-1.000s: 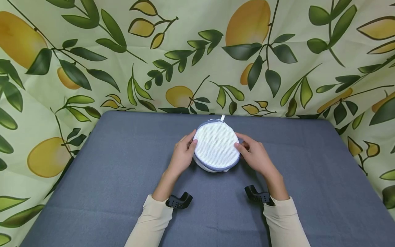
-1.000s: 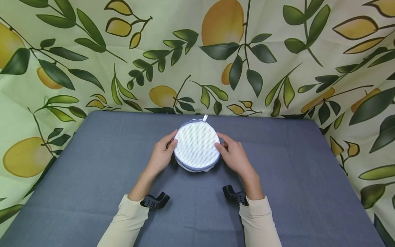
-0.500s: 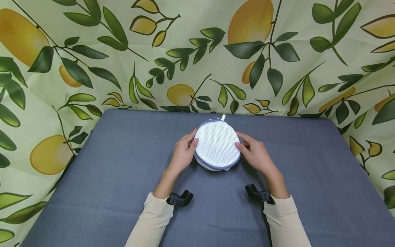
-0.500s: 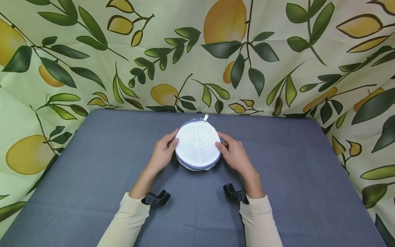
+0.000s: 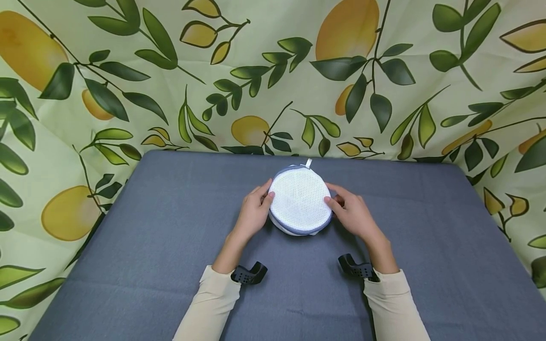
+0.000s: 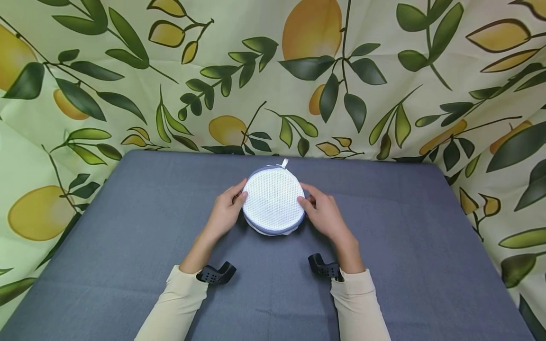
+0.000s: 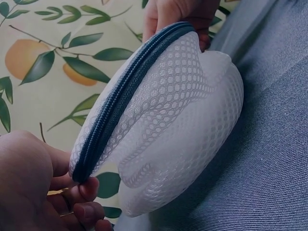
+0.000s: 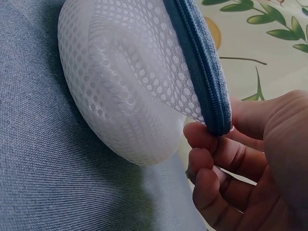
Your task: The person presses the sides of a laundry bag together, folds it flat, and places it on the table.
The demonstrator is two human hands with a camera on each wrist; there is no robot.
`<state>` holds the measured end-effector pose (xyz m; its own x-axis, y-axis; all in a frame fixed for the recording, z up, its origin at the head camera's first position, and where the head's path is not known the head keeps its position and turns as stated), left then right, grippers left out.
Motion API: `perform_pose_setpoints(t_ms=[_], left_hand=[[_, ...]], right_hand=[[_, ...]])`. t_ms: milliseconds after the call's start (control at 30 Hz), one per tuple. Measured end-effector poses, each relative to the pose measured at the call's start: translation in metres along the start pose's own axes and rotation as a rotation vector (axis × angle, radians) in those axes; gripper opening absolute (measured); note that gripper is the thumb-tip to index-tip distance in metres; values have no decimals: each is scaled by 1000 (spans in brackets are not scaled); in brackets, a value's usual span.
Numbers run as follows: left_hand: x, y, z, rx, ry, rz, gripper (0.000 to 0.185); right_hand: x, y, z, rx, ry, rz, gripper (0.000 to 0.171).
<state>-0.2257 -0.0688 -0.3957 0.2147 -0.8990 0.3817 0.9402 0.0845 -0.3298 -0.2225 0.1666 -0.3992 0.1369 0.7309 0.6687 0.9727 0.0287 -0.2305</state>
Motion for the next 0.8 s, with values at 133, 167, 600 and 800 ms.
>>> perform_pose_setpoints(t_ms=[133, 167, 600, 800], left_hand=[[0, 0, 0, -4, -3, -3, 41], [0, 1, 0, -4, -4, -4, 41], [-1, 2, -1, -6, -28, -2, 41], [-2, 2, -2, 2, -41, -8, 41]], right_hand=[[-1, 0, 0, -8, -1, -3, 45], [-1, 0, 0, -9, -1, -4, 45], [-4, 1, 1, -8, 10, 1, 44], [-6, 1, 2, -14, 1, -6, 45]])
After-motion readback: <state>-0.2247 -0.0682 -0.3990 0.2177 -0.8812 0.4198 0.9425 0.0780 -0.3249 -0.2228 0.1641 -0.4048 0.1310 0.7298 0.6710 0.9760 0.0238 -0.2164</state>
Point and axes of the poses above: each hand's wrist, its own y-axis away from the middle knuckle, its own x-axis out of the back of the hand, z = x × y, the point moved 7 cm from there along -y, towards the middle knuckle, and after that the axes turned 13 degrees about z, right-handed, at the moved point
